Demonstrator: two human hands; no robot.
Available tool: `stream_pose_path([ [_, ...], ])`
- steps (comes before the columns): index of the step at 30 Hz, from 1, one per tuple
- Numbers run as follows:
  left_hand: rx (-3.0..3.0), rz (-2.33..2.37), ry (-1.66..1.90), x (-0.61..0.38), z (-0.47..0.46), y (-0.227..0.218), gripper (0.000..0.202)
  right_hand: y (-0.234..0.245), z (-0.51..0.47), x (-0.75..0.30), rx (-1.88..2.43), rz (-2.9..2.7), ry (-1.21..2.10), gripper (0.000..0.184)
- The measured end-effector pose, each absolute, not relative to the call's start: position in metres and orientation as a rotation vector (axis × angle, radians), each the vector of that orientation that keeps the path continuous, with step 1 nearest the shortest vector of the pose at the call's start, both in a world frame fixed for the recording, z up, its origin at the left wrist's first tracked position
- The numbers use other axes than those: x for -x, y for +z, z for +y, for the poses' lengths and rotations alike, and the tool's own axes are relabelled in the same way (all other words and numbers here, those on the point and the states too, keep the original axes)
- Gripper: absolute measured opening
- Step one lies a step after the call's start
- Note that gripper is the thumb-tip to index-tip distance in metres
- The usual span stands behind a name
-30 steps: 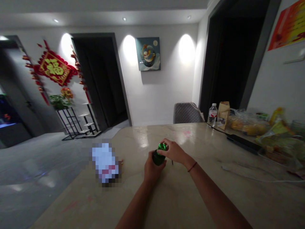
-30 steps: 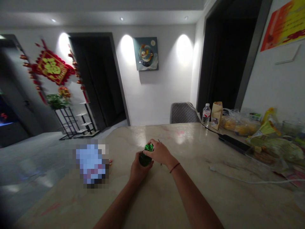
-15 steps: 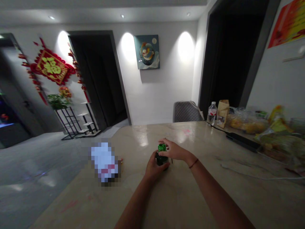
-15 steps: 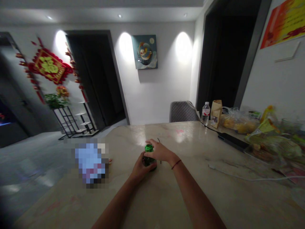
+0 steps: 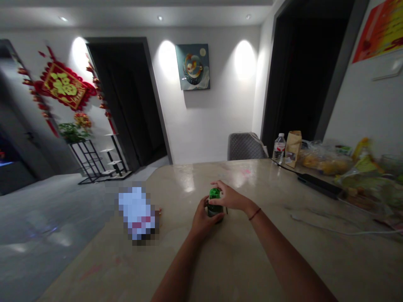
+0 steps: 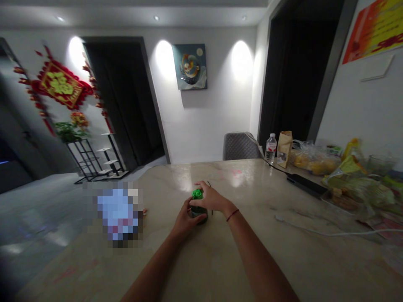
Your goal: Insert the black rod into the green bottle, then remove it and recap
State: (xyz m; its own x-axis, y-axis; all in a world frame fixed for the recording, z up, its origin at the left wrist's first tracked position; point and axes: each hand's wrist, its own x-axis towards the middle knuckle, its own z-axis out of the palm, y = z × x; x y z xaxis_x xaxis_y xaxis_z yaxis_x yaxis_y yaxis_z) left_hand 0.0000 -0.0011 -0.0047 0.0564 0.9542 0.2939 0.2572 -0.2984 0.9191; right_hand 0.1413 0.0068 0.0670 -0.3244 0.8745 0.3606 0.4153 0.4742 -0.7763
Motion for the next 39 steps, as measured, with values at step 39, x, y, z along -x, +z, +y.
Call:
stream_pose_path([
  [39,-1.750,1.191,1.201,0.006,-0.002,0.012,0.055,0.084,-0.005,-0.128,1.211,-1.998,0.450,0.030],
])
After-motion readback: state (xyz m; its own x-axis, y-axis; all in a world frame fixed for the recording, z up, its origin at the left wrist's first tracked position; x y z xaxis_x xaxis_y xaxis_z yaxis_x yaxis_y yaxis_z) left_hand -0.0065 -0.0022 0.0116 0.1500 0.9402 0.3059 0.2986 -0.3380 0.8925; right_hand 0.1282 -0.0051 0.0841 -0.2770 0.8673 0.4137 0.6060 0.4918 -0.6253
